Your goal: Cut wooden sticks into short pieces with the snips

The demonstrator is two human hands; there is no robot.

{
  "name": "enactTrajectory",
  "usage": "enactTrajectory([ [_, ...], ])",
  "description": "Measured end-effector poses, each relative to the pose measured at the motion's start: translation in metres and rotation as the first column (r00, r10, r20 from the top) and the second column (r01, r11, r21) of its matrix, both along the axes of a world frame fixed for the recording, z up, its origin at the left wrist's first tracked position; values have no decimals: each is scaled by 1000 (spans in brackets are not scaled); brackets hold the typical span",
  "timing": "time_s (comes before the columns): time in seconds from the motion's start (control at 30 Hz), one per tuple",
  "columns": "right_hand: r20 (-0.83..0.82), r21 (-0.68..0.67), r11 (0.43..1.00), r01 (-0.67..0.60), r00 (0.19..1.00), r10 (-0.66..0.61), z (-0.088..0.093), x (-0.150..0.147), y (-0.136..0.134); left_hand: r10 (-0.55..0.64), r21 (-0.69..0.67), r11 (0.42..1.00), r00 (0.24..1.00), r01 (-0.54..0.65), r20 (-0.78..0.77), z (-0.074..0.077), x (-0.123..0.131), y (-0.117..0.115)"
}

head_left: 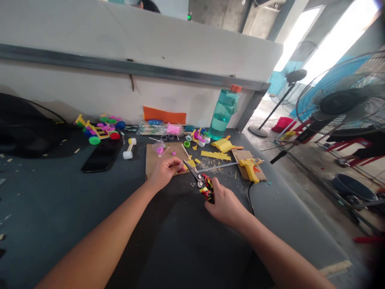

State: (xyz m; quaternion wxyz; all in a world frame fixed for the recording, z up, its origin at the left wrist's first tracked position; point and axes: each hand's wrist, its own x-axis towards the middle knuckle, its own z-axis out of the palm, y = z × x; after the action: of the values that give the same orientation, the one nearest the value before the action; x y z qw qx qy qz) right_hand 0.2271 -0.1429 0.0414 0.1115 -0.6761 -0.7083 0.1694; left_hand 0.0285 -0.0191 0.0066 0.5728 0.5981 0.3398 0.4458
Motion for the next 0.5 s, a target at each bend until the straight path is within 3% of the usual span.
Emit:
enactTrajectory([
  [0.27,67,33,999,18,998,-20,-1,-3,1,9,-22,1000,1000,-9,-4,3,0,-1],
  [0.5,72,70,997,21,997,-26,-5,-3,2,-44,-35,998,995,48,91,0,2,1],
])
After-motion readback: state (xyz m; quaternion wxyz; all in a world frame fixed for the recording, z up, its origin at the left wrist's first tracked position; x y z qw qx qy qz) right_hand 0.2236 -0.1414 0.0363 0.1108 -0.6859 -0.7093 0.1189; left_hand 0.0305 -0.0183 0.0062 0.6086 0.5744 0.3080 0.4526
